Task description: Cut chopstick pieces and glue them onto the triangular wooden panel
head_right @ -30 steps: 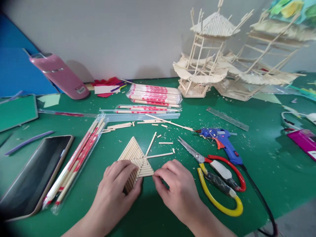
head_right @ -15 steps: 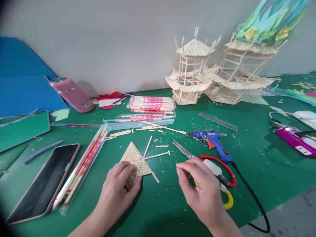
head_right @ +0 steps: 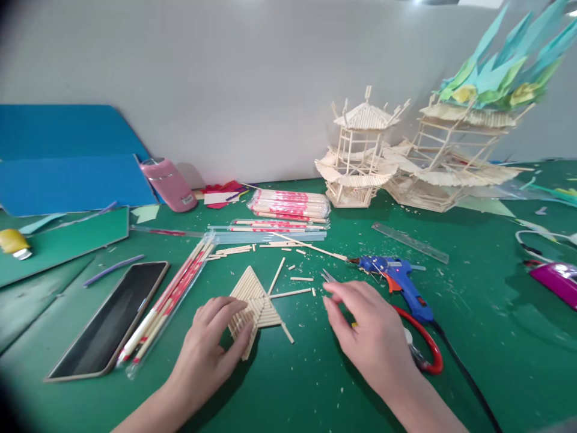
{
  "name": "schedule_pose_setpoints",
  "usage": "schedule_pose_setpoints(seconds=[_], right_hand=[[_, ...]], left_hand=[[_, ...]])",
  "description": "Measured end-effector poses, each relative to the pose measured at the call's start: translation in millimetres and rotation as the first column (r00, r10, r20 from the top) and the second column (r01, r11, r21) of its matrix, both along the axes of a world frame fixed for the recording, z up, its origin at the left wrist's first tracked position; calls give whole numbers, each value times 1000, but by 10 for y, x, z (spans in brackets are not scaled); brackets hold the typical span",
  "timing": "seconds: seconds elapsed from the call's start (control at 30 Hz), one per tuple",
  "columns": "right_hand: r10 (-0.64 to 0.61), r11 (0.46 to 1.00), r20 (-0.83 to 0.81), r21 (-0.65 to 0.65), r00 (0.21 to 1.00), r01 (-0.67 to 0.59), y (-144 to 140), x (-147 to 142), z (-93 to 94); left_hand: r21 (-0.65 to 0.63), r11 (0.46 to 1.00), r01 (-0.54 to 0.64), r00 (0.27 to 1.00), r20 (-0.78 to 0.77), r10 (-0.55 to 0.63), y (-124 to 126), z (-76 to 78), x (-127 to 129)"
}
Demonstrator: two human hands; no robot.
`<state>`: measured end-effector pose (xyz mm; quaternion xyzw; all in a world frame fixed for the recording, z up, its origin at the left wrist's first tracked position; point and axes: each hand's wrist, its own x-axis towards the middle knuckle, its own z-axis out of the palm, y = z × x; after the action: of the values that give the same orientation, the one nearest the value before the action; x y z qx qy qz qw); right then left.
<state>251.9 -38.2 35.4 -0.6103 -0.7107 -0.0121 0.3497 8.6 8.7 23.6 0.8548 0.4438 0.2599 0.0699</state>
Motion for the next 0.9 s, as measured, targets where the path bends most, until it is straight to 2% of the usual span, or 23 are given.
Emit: schedule_pose_setpoints(seconds=[0.1,0.27,0.37,0.47,0.6,0.73,0.8,0.9], right_hand=[[113,990,222,-103,968,-92,276,-82,11],[256,944,412,-302,875,-134,667,-241,42],[301,910,476,-403,826,-100,809,-305,39],[316,885,472,-459,823,-76,899,-303,36],[296,883,367,-456,882,-106,909,-238,125],[338,859,143,-450,930,-243,707,-236,275],[367,821,1,-470,930,-324,542,-278,316],[342,723,-330,-505,880,-471,299,-370,317]], left_hand=[[11,998,-62,998,11,62,64,52,-12],[-82,987,-137,989,37,141,155,120,-3],[-118,982,-148,985,66,157,166,144,-19],[-120,982,-146,983,90,157,164,155,-59],[-135,981,-141,981,112,156,160,171,-111],[-192,978,-85,978,172,119,149,226,-99],[-245,969,-10,971,229,68,138,270,-61],[-304,947,102,959,281,-13,105,344,18]])
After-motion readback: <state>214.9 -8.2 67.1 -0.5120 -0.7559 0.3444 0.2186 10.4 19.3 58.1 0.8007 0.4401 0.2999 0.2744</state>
